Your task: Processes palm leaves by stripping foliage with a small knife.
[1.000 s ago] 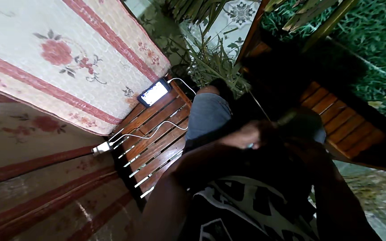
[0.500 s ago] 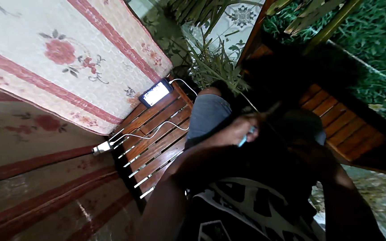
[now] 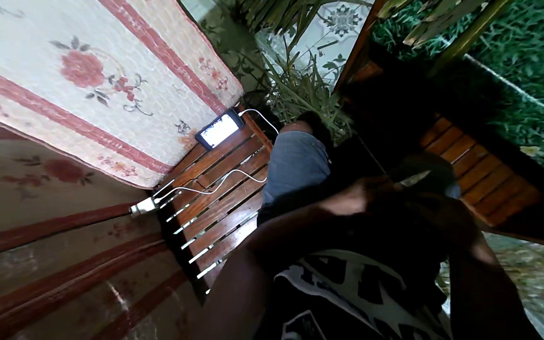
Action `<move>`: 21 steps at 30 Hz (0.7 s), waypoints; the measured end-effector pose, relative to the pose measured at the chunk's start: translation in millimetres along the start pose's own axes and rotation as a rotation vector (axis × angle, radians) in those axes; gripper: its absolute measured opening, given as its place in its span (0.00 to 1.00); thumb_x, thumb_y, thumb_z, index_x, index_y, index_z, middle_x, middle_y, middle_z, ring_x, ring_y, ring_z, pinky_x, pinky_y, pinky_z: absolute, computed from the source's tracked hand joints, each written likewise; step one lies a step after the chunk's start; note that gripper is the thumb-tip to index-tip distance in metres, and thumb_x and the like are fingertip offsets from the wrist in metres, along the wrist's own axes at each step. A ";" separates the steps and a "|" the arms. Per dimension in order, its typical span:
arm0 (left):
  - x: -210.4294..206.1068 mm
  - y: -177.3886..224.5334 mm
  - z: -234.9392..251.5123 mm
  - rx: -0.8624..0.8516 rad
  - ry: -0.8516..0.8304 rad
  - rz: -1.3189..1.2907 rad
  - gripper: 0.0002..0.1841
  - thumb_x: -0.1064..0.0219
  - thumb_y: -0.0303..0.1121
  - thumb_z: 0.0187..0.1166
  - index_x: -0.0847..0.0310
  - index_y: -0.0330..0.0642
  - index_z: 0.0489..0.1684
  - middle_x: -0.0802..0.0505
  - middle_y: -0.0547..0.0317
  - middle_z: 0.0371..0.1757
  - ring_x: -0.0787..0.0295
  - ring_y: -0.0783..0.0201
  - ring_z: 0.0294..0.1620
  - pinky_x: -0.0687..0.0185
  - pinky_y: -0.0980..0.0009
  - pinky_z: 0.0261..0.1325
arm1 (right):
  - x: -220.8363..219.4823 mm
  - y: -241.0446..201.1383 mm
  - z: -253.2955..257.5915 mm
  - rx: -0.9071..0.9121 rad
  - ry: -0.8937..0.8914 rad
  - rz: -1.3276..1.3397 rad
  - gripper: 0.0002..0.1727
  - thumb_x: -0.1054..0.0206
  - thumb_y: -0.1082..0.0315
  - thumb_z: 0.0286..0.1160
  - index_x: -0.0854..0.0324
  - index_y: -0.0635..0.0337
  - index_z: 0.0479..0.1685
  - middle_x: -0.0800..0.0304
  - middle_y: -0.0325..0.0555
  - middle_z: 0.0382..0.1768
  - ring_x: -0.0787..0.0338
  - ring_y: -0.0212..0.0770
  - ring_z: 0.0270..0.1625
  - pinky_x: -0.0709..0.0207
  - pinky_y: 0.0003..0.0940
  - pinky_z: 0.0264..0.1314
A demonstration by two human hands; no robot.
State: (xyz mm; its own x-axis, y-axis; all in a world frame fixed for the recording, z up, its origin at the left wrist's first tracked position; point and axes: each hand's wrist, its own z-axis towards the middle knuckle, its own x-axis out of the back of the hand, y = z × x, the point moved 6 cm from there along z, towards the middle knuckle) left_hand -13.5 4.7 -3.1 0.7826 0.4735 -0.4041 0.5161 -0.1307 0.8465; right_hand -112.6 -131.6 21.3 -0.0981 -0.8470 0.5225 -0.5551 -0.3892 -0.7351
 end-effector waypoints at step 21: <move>112.8 21.0 3.9 -0.102 0.429 -0.441 0.25 0.59 0.56 0.94 0.24 0.54 0.72 0.31 0.69 0.14 0.37 0.74 0.08 0.37 0.80 0.12 | 24.5 69.5 -4.7 0.064 0.047 0.085 0.11 0.33 0.64 0.73 0.13 0.62 0.45 0.14 0.34 0.28 0.21 0.23 0.24 0.24 0.23 0.27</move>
State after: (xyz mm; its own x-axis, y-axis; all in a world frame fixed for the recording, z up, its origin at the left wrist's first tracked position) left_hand 87.0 51.9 -32.2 0.2833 0.7745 -0.5656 0.7062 0.2306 0.6695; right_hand -157.4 -177.7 -14.9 -0.1815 -0.8606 0.4758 -0.4894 -0.3407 -0.8028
